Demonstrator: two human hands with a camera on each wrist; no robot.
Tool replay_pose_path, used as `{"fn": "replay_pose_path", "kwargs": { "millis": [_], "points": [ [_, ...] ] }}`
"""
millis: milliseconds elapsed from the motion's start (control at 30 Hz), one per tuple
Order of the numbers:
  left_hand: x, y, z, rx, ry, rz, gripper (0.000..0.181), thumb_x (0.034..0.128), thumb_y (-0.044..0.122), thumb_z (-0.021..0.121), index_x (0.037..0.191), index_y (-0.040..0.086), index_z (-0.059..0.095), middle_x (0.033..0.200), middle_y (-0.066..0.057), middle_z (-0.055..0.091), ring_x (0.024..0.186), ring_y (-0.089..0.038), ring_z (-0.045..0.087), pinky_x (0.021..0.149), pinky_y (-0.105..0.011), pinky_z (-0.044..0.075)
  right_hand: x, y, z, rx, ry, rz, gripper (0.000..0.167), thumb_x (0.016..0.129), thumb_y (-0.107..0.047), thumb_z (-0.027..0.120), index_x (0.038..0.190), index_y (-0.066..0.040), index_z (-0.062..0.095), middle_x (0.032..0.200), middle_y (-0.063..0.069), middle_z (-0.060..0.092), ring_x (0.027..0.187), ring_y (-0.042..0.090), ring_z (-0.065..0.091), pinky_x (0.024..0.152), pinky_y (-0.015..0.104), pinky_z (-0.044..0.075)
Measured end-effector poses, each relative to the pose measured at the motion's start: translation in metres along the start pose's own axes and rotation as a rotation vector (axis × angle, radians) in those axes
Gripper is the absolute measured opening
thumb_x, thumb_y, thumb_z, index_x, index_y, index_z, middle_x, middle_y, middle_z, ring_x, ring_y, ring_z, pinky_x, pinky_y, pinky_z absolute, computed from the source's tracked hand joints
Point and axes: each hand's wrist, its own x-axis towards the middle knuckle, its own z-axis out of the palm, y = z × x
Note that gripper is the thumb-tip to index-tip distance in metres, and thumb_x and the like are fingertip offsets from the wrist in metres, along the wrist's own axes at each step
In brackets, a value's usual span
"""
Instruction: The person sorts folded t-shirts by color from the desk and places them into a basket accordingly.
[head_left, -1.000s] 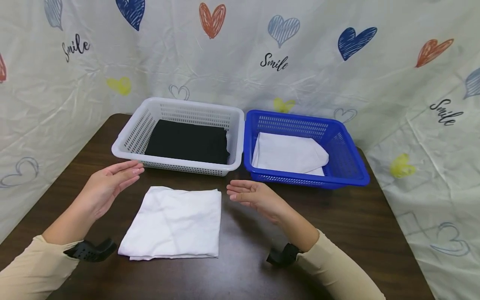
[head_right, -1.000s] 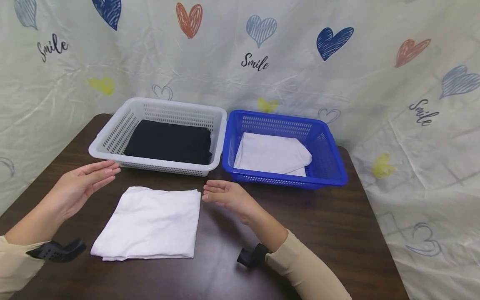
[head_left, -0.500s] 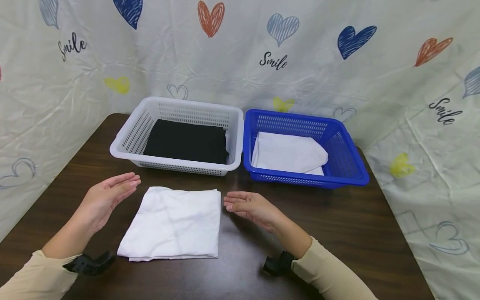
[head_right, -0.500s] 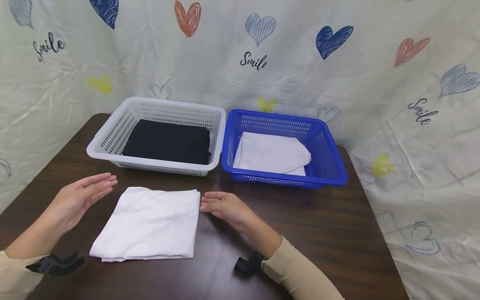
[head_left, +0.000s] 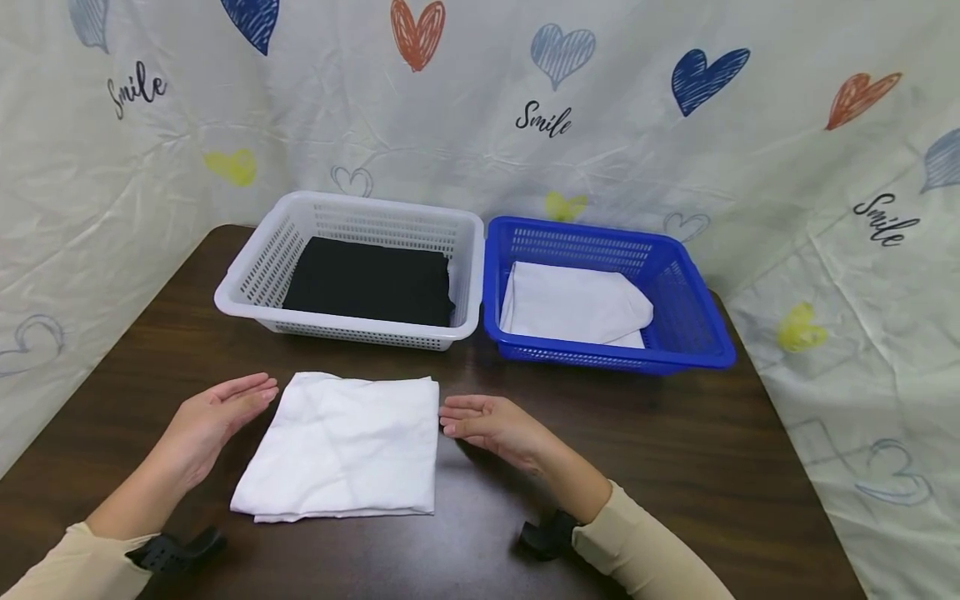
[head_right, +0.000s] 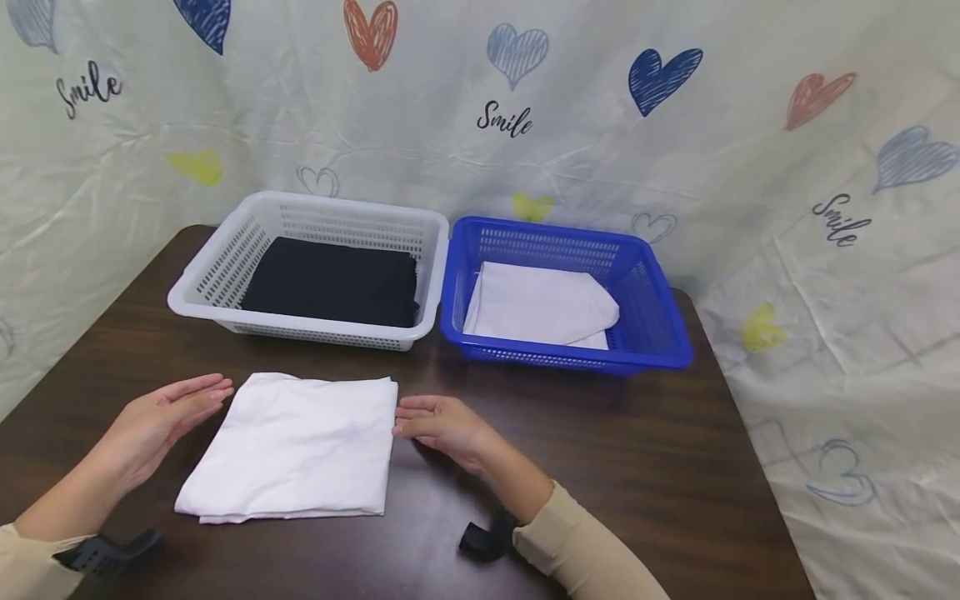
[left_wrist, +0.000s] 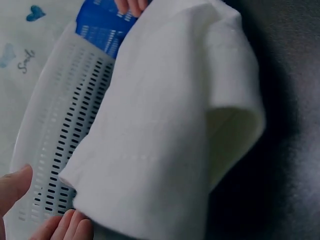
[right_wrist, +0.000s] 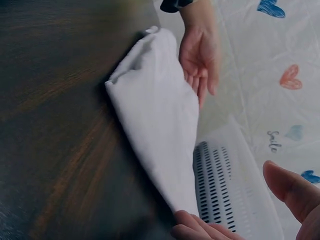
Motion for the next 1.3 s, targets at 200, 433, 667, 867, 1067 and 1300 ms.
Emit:
{"fn": "replay_pose_path", "kwargs": {
  "millis": [200,433,667,867,1067,1300],
  "points": [
    [-0.004,-0.011,-0.001,-0.018,0.001,-0.063,0.083,0.0945,0.043,0.065,0.154,-0.001,0.029,0.113,0.030,0.062,0.097,0.018,0.060,0.084,-0.006,0.051,0.002,0.006,0.001,0.008,0.002,-0.001,0.059,0.095,-0.005,0.062,0.147,0.008,0.038,0.150,0.024,0.047,0.140,0.032,0.046,0.117,0.046,0.035],
    [-0.005,-0.014,0.001,0.014,-0.002,-0.120,0.087,0.0917,0.047,0.067,0.155,0.001,0.029,0.122,0.023,0.063,0.095,0.019,0.058,0.082,-0.007,0.051,0.002,0.010,0.001,0.034,0.004,-0.004,0.059,0.096,-0.004,0.059,0.148,0.010,0.035,0.149,0.026,0.046,0.134,0.028,0.054,0.114,0.042,0.040],
    [-0.007,-0.013,0.006,0.069,-0.030,-0.139,0.084,0.0927,0.046,0.066,0.153,-0.001,0.032,0.133,0.008,0.063,0.096,0.016,0.060,0.085,-0.010,0.053,0.004,0.016,0.002,0.031,-0.008,-0.008,0.057,0.096,-0.003,0.056,0.147,0.012,0.035,0.147,0.028,0.048,0.127,0.023,0.059,0.113,0.039,0.043],
    [-0.007,-0.014,0.008,-0.015,-0.046,-0.158,0.079,0.0945,0.037,0.067,0.151,-0.006,0.033,0.113,0.020,0.064,0.094,0.013,0.062,0.082,-0.011,0.054,0.008,0.020,0.003,0.065,-0.005,0.013,0.056,0.097,-0.005,0.058,0.146,0.011,0.037,0.143,0.027,0.052,0.117,0.017,0.063,0.111,0.039,0.045],
    [-0.005,-0.015,0.011,-0.078,-0.043,-0.161,0.072,0.0944,0.031,0.069,0.148,-0.007,0.039,0.099,0.025,0.062,0.093,0.009,0.064,0.082,-0.012,0.055,0.011,0.023,0.006,0.116,0.001,0.023,0.053,0.097,-0.004,0.057,0.144,0.013,0.039,0.137,0.024,0.059,0.107,0.013,0.064,0.110,0.040,0.046],
    [-0.004,-0.015,0.012,-0.088,-0.069,-0.206,0.079,0.0945,0.033,0.068,0.151,-0.007,0.031,0.109,0.017,0.061,0.094,0.006,0.063,0.084,-0.015,0.056,0.018,0.023,0.015,0.131,-0.015,0.037,0.054,0.096,-0.003,0.058,0.143,0.013,0.040,0.139,0.022,0.056,0.111,0.016,0.061,0.114,0.045,0.040]
  ]
}}
